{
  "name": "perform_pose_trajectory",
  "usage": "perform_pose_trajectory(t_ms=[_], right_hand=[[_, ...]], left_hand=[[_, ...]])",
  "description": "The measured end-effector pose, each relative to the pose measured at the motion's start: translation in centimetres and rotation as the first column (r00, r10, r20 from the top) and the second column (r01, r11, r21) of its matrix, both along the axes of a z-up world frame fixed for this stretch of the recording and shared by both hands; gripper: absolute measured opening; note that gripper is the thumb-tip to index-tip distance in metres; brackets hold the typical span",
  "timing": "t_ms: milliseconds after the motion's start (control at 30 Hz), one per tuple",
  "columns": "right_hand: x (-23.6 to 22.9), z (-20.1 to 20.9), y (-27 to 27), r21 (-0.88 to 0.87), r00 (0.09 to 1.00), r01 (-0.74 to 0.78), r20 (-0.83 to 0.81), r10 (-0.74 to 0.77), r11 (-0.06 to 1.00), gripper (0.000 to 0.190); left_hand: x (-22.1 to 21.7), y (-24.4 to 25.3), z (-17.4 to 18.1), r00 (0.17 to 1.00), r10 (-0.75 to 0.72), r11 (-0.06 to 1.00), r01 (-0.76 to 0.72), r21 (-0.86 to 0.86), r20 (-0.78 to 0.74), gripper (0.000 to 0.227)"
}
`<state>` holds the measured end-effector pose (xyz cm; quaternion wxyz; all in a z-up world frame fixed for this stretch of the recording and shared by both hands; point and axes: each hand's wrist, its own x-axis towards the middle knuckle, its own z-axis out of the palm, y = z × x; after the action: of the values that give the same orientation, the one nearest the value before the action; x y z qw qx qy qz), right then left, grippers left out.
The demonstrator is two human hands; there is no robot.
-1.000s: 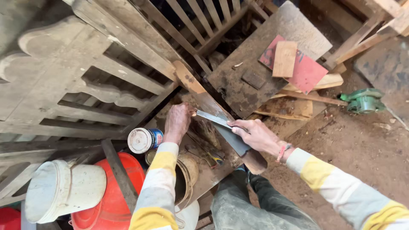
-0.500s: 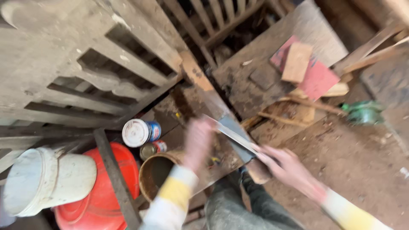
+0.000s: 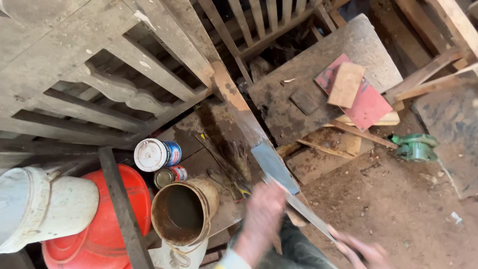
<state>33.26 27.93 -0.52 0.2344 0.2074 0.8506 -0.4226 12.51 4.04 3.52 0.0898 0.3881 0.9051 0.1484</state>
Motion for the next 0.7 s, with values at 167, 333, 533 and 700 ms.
perform_pose_trajectory(t_ms=[167,333,533,700], right_hand=[[-18.4,1.1,-3.9,-0.163,0.956,-0.13,-0.284,0.08,0.978,0.037],[-24.4,8.6,-6.0,-0.209,0.887,-0.113,-0.462,0.004,0.971,0.035],[-19.8,17.2,-5.1,0.07,0.689,-0.129,-0.711,0.14,0.989,0.051],[-19.0,21.3,-5.4,0.282,0.638,-0.124,-0.712,0.294,0.951,0.06]], left_hand=[[-14.0,-4.3,-2.3,0.972,0.212,0.977,-0.214,0.006,0.097,0.028],[-16.4,-5.5,5.3,0.875,0.371,0.854,-0.189,0.484,-0.312,0.023],[-9.8,-3.3,11.3,0.5,-0.006,0.033,-0.866,0.5,0.866,0.023],[-8.8,-3.3,13.8,0.524,-0.153,-0.044,-0.85,0.524,0.838,0.014]])
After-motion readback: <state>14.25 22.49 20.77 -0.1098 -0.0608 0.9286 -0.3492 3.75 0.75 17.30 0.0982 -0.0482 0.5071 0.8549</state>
